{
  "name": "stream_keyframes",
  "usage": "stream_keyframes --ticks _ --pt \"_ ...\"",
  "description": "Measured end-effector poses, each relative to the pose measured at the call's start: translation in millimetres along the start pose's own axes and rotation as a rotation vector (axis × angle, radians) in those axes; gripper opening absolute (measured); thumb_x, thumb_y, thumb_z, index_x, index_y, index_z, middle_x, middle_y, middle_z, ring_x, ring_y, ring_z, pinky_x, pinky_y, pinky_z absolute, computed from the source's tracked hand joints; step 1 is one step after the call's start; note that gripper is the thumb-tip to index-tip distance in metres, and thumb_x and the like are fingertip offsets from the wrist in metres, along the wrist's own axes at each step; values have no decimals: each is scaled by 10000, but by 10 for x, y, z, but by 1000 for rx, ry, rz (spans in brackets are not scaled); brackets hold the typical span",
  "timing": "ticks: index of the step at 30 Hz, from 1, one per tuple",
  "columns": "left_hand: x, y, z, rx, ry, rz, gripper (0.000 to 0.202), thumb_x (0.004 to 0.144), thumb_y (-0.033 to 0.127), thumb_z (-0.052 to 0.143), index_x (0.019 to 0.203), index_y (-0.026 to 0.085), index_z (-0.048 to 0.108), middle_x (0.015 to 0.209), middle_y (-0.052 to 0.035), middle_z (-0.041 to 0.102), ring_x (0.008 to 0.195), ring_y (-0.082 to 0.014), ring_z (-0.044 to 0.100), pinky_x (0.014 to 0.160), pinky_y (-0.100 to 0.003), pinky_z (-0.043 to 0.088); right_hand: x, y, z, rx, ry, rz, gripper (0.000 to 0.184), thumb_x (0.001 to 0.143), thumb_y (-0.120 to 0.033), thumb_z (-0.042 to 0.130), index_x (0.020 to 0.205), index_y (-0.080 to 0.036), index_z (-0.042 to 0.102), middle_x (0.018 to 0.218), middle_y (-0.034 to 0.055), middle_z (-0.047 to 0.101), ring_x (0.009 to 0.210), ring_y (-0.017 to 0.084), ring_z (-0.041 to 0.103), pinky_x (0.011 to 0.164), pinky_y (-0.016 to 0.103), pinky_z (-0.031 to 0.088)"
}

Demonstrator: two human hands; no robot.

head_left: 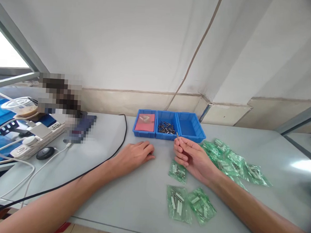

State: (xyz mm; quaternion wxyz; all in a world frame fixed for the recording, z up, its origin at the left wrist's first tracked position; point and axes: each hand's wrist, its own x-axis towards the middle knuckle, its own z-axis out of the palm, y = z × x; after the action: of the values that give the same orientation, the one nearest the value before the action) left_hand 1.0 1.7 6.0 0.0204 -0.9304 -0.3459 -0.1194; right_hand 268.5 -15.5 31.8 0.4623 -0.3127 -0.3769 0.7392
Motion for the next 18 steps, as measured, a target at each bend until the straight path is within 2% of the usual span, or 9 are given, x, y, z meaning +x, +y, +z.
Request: stream_keyframes --ticks 5,9,14,18 --pt "8 13 -17 -9 -15 -13 358 1172 449 351 1058 182 559 993 -54 649 883 -202 667 657 -287 446 7 11 -22 -83 -13 -38 198 963 -357 797 935 -193 690 882 -8 528 603 79 364 539 233 303" --pt "5 7 -8 -27 -6 -20 345 1169 450 367 1057 185 558 978 -43 648 867 -196 659 659 -287 450 10 23 -23 -137 -5 -54 220 952 -385 809 991 -215 675 932 -3 569 617 80 419 561 240 314" --pt "14 25 -32 31 -13 -10 323 1165 435 384 1048 184 549 986 -42 641 872 -199 652 663 -295 457 -4 0 22 -149 51 -13 335 936 -458 810 848 -207 606 714 -61 420 563 91 304 525 247 271" --pt "26 55 -51 128 -19 -41 299 1141 444 462 1029 180 546 994 -58 636 879 -224 641 642 -306 449 -13 -10 66 -179 80 23 444 938 -549 774 764 -210 546 665 -76 371 538 90 266 505 253 266"
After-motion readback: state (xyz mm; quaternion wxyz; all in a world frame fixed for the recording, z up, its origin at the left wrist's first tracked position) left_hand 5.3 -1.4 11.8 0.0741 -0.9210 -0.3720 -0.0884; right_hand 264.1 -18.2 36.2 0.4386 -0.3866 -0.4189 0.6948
